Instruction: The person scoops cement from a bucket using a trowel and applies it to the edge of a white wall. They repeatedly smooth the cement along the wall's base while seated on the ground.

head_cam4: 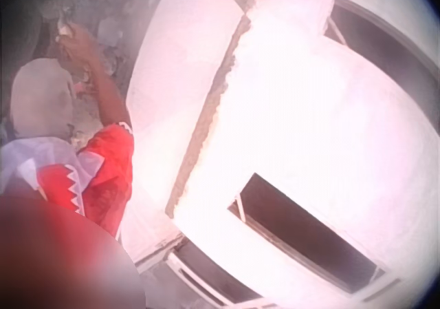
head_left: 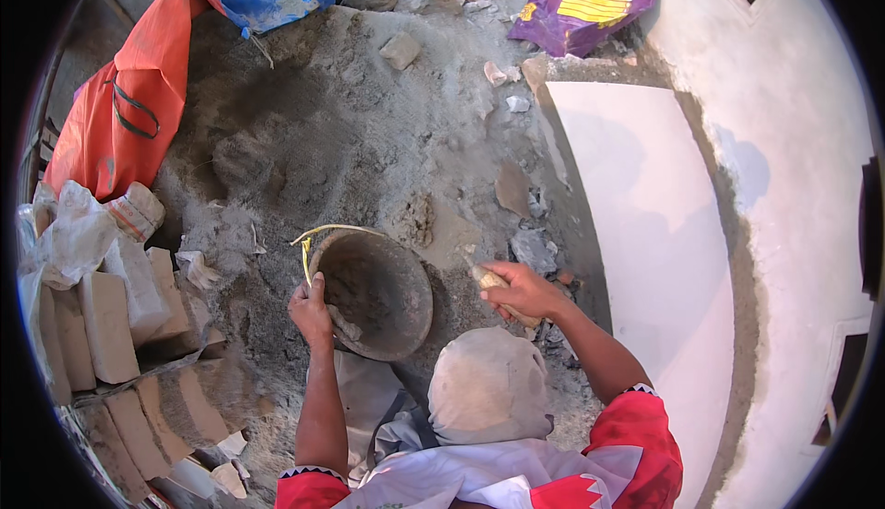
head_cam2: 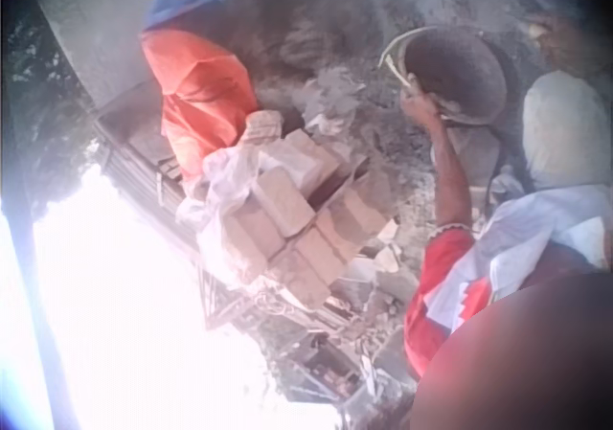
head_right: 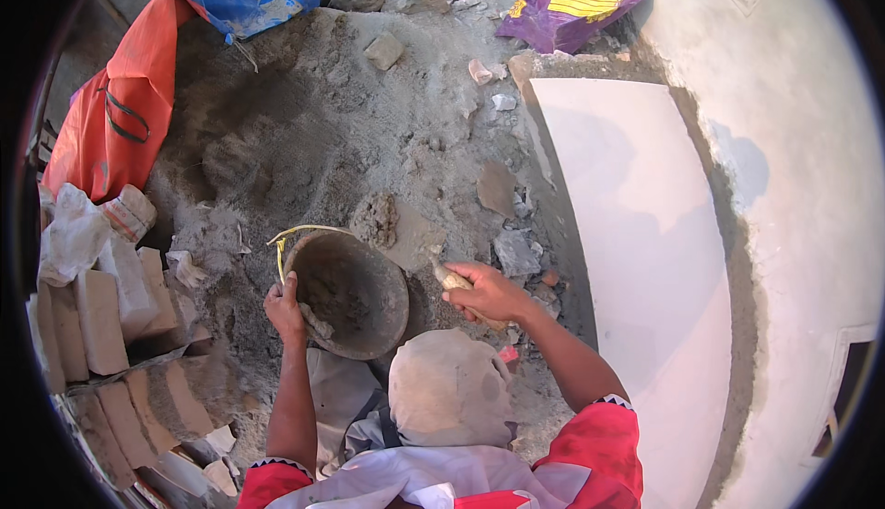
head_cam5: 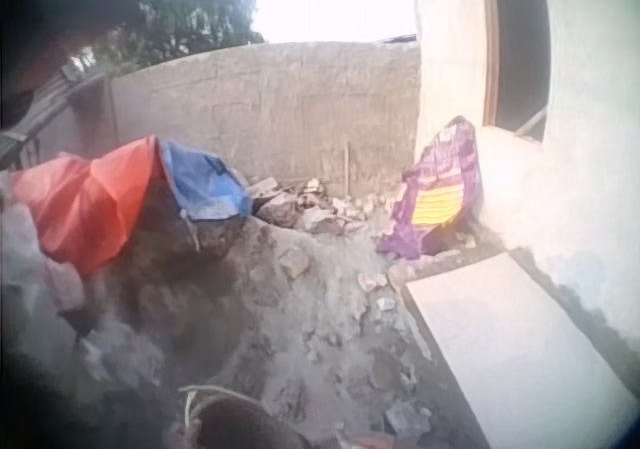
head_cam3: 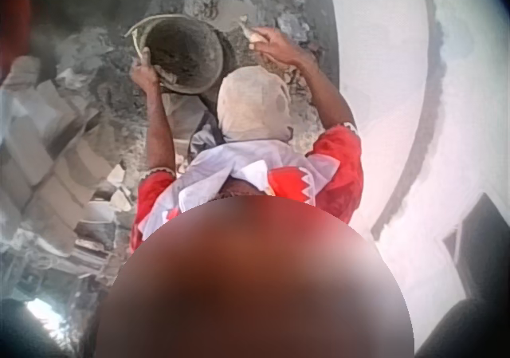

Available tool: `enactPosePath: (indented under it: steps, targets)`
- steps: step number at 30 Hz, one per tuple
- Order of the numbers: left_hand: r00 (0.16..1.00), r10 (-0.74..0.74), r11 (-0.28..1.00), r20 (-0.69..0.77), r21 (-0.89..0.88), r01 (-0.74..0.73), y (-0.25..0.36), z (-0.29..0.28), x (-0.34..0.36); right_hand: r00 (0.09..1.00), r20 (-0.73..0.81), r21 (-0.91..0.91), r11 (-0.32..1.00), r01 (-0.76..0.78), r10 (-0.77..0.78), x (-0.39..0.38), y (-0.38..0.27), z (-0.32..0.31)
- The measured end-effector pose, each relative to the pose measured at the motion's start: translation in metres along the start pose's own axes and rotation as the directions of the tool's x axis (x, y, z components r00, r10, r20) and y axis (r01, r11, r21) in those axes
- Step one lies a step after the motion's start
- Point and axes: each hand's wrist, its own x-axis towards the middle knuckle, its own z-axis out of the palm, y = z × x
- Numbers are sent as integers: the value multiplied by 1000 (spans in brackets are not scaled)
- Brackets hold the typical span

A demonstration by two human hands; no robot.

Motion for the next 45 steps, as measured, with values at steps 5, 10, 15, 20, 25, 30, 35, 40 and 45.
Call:
enactPosePath:
  steps: [5,10,15,20,25,30,35,40,45]
  targets:
    - [1000,23,1000,-21,0,-23,1,1,1,795,-485,-117,928,354,-364,16,4,-38]
    - [999,30,999,-33,24,-29,-1,5,0,197,-606,-772,629,90,-771,92,67,-103]
    - [999,-1,1000,-42,-13,1,-8,4,2,424,-905,-309,737,-601,-33,101,140,-145]
    - [999,30,1000,-41,4,-29,-9,6,2,488,-831,-424,872,-244,-268,63,171,-78]
    - [1000,-2,1000,-18,-12,2,-4,13,-1,761,-561,-432,899,66,-326,40,152,7]
    - [1000,1,999,20,-50,0,1,20,-23,930,-22,-795,570,206,-367,55,115,58]
    - [990,129,992,60,-4,-129,-4,21,-45,962,9,-912,391,119,-272,98,87,80]
    - [992,51,998,112,-36,-48,-7,10,-39,979,200,-932,317,177,41,98,83,107]
    - [990,128,991,58,-54,-125,-9,15,-52,966,242,-882,395,259,-94,85,68,99]
